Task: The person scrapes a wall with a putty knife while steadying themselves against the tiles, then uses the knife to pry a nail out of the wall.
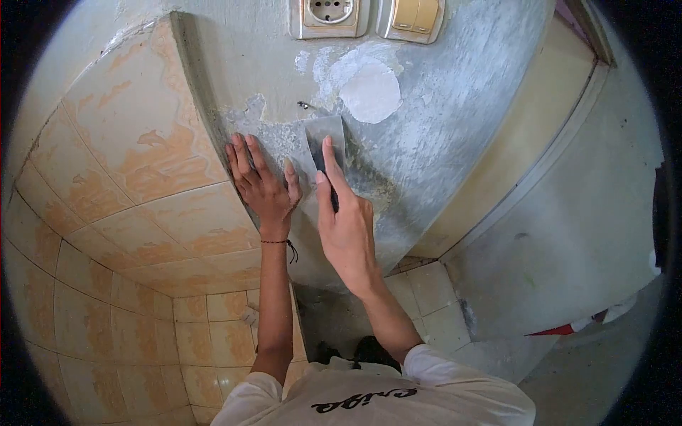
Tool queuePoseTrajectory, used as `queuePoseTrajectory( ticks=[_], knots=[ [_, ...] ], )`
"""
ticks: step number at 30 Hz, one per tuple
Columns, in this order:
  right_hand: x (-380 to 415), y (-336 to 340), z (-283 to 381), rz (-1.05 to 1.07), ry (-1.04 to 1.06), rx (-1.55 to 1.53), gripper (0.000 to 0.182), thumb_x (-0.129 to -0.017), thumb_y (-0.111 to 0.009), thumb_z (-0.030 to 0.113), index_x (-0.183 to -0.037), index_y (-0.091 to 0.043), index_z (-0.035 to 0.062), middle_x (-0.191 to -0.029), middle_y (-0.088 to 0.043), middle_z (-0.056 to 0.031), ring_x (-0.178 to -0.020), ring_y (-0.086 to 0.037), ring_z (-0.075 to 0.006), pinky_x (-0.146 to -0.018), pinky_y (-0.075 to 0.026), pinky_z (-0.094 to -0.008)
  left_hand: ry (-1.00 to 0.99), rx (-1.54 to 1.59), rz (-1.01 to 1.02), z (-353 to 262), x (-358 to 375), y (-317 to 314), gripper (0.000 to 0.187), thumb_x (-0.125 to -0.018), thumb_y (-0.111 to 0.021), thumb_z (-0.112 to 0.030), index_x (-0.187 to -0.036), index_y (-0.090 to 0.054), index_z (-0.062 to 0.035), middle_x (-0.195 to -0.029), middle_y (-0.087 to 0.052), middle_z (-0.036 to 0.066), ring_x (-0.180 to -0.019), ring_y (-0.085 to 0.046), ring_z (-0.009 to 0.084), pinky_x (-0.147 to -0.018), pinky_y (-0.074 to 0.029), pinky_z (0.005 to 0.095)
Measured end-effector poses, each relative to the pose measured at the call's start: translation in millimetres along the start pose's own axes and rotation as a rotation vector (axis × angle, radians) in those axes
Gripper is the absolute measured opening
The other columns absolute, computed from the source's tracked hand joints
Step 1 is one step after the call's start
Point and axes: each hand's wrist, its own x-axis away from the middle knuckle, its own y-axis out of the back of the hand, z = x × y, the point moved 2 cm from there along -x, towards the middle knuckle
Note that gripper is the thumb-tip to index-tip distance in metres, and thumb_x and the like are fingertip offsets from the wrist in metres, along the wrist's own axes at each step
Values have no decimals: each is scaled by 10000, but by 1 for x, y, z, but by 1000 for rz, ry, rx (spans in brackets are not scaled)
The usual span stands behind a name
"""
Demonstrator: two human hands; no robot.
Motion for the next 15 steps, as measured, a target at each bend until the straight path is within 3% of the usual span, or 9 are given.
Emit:
queuePoseTrajectory(
  ticks=[5,15],
  knots=[
    [4,2,3,22,-54,13,541,-1079,-491,170,-1601,-354,155,-657,-555,-261,-538,-553,-390,-548,-450,-441,3,-2,15,1,0,2,695,-1000,-504,-357,-1568,-342,9,-1595,-346,227,-1474,-330,443,-1206,-317,519],
    [-1,0,1,11,-50,23,531,-1080,-493,185,-1595,-366,153,-655,-540,-268,-559,-544,-425,-553,-443,-447,-3,-1,-1,2,1,-1,693,-1001,-494,-361,-1571,-341,2,-1601,-340,223,-1475,-326,434,-1210,-312,515]
  ],
)
